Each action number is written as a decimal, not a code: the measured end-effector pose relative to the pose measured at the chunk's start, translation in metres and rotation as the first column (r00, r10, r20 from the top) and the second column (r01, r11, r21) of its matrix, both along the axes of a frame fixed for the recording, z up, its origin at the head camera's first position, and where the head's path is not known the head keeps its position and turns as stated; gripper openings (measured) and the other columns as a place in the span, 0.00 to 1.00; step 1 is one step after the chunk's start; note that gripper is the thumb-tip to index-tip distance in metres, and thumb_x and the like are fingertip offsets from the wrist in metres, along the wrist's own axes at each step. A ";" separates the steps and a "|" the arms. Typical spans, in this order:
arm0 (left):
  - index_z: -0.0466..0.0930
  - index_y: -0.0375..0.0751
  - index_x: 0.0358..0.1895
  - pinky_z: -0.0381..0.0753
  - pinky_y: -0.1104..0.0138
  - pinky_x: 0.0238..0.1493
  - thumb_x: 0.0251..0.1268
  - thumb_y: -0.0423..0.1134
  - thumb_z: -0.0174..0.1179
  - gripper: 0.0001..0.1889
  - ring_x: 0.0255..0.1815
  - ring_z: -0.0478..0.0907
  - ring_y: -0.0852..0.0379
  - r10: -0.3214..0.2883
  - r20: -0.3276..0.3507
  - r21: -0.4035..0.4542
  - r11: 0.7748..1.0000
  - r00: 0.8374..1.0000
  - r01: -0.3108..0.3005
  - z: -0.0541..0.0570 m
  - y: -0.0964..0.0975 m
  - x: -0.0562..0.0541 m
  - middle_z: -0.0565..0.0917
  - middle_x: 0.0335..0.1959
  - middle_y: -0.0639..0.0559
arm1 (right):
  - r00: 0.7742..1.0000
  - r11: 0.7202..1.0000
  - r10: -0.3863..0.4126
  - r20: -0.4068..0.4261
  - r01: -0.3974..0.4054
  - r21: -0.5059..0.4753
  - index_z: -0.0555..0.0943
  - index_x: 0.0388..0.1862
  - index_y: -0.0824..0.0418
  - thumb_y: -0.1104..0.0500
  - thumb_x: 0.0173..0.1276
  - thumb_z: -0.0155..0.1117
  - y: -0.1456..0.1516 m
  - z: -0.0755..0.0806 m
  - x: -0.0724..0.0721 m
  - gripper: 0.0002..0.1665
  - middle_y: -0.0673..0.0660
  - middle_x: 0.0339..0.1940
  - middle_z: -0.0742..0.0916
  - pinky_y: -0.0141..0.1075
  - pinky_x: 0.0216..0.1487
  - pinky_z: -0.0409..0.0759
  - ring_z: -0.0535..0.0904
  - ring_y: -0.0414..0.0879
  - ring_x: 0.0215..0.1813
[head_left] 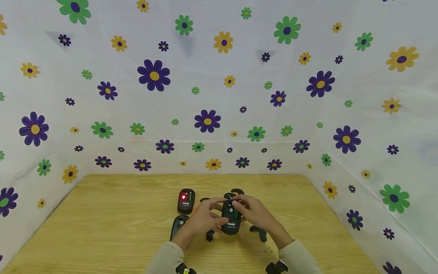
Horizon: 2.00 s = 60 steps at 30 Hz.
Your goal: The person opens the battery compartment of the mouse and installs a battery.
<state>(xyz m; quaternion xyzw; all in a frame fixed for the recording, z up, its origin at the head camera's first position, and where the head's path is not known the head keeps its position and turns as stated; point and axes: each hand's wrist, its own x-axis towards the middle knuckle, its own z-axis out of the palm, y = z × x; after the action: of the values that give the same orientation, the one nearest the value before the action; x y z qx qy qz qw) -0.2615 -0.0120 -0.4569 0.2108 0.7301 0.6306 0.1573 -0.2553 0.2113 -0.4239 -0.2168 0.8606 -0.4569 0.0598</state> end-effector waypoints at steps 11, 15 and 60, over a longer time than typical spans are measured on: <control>0.71 0.43 0.74 0.94 0.53 0.36 0.66 0.30 0.70 0.33 0.45 0.90 0.46 0.013 0.018 0.006 1.000 1.000 -0.013 0.001 -0.005 0.001 0.82 0.55 0.37 | 0.994 0.997 0.032 0.108 -0.024 -0.078 0.69 0.73 0.72 0.52 0.86 0.48 -0.002 0.000 0.001 0.29 0.76 0.62 0.80 0.52 0.47 0.93 0.89 0.56 0.48; 0.70 0.41 0.74 0.94 0.51 0.37 0.66 0.29 0.68 0.33 0.45 0.90 0.46 0.000 0.018 0.029 1.000 1.000 -0.001 -0.001 -0.008 0.001 0.81 0.56 0.35 | 0.992 0.996 0.039 0.118 -0.029 -0.089 0.70 0.73 0.72 0.52 0.86 0.49 -0.005 -0.001 -0.001 0.29 0.77 0.63 0.80 0.53 0.47 0.92 0.89 0.57 0.50; 0.70 0.41 0.74 0.93 0.47 0.37 0.66 0.28 0.69 0.33 0.44 0.90 0.43 -0.005 0.022 0.062 0.998 1.000 0.003 -0.002 -0.014 0.003 0.82 0.53 0.37 | 0.998 0.997 0.056 0.005 -0.055 -0.046 0.76 0.69 0.72 0.70 0.78 0.55 -0.014 -0.005 -0.005 0.22 0.75 0.58 0.85 0.37 0.38 0.93 0.89 0.55 0.47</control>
<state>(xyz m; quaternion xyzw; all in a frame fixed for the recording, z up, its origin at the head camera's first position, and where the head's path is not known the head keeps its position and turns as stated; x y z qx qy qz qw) -0.2587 -0.0259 -0.4592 0.2102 0.7080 0.6549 0.1598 -0.2598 0.1976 -0.4292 -0.2405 0.8435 -0.4752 0.0700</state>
